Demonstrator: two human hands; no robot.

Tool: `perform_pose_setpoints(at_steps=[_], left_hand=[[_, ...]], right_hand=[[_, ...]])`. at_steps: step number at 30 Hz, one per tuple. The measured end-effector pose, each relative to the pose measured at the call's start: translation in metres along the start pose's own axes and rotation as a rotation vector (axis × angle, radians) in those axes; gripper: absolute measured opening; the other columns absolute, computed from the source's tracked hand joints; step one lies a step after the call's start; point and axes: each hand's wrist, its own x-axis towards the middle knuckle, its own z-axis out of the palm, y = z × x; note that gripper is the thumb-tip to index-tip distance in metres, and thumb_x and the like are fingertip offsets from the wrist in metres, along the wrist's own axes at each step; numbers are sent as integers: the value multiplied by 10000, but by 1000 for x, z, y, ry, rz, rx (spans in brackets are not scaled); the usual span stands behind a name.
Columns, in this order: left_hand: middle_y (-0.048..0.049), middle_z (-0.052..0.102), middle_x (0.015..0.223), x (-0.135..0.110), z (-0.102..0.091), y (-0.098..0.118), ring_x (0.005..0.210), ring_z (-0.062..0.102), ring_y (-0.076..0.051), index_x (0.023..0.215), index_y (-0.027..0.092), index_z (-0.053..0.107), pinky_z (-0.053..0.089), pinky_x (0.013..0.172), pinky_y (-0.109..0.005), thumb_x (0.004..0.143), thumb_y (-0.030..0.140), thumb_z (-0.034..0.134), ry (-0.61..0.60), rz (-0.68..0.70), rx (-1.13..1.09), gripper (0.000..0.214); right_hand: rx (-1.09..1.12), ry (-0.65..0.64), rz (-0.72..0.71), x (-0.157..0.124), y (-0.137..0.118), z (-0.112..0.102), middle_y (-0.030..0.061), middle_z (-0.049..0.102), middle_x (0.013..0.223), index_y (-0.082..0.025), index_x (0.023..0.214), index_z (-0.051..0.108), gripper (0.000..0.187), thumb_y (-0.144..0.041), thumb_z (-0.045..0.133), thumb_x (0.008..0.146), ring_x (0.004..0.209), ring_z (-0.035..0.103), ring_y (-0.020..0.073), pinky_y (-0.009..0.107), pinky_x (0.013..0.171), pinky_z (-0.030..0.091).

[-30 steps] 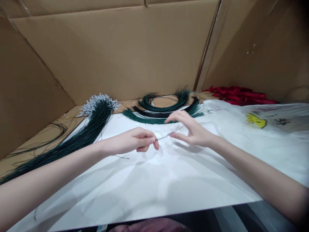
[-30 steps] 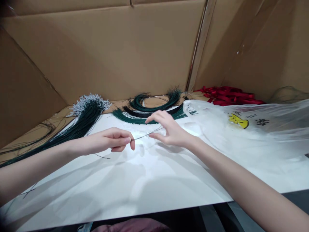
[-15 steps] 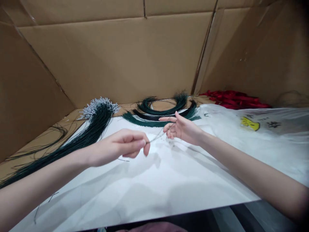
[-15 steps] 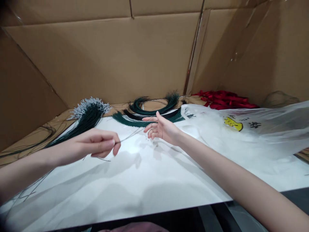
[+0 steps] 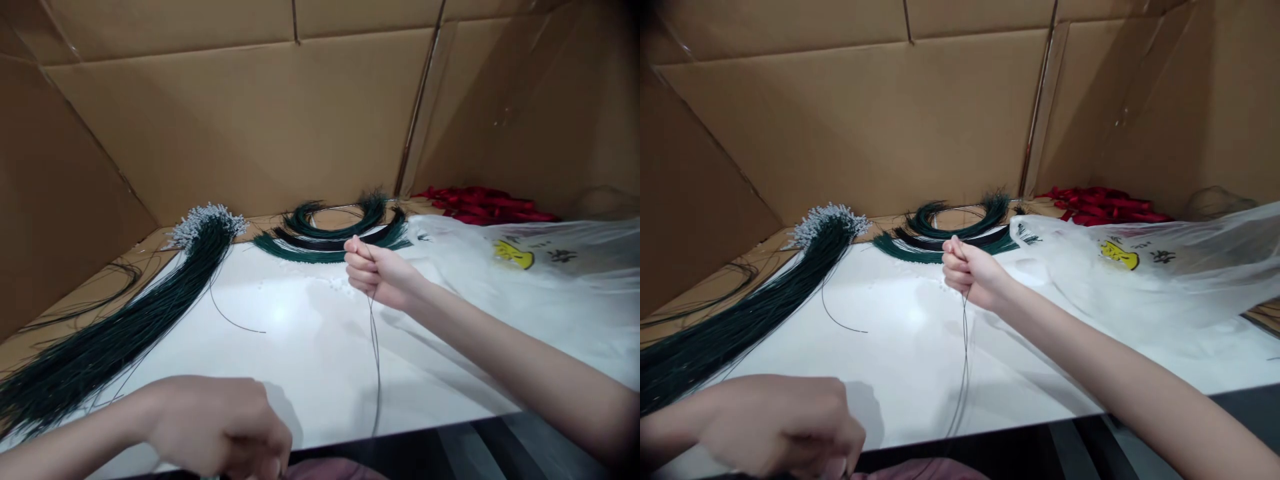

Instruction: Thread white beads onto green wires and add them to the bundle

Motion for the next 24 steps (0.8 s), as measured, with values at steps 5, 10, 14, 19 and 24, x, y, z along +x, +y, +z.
perform_pose_setpoints(at_steps=[5,10,14,19,24], left_hand=[[-57,681,961,4,-27,19,810,572,-159,1061,203,662,423,710,-239,948,432,502,479,24,107,301],[-21,638,820,29,-35,15,744,566,-146,1038,190,621,449,659,-240,916,445,563,922,123,-80,289],[2,613,705,46,-34,7,627,561,-111,856,160,642,468,613,-229,867,379,653,1022,206,-259,219],[-15,667,669,42,-39,5,630,618,-122,774,137,659,497,620,-228,815,320,714,1177,203,-326,196],[-30,699,685,31,-47,2,632,629,-130,768,131,685,513,630,-240,782,311,746,1291,162,-329,191]], right_hand=[[-170,-67,-72,-9,39,15,-121,211,491,-211,755,383,329,-437,506,960,431,61,53,184,407,59],[-297,-54,-51,-17,73,16,-122,207,509,-211,759,407,401,-565,518,913,438,76,52,179,390,60],[-329,-46,-84,-18,82,12,-116,210,507,-205,740,416,409,-561,521,911,428,122,53,185,388,82],[-496,-148,-83,-20,82,7,-98,333,438,-203,771,437,387,-524,402,985,372,237,59,184,380,170],[-744,-228,-88,-27,76,6,-89,394,423,-192,799,480,402,-497,338,1017,360,287,62,197,416,249]])
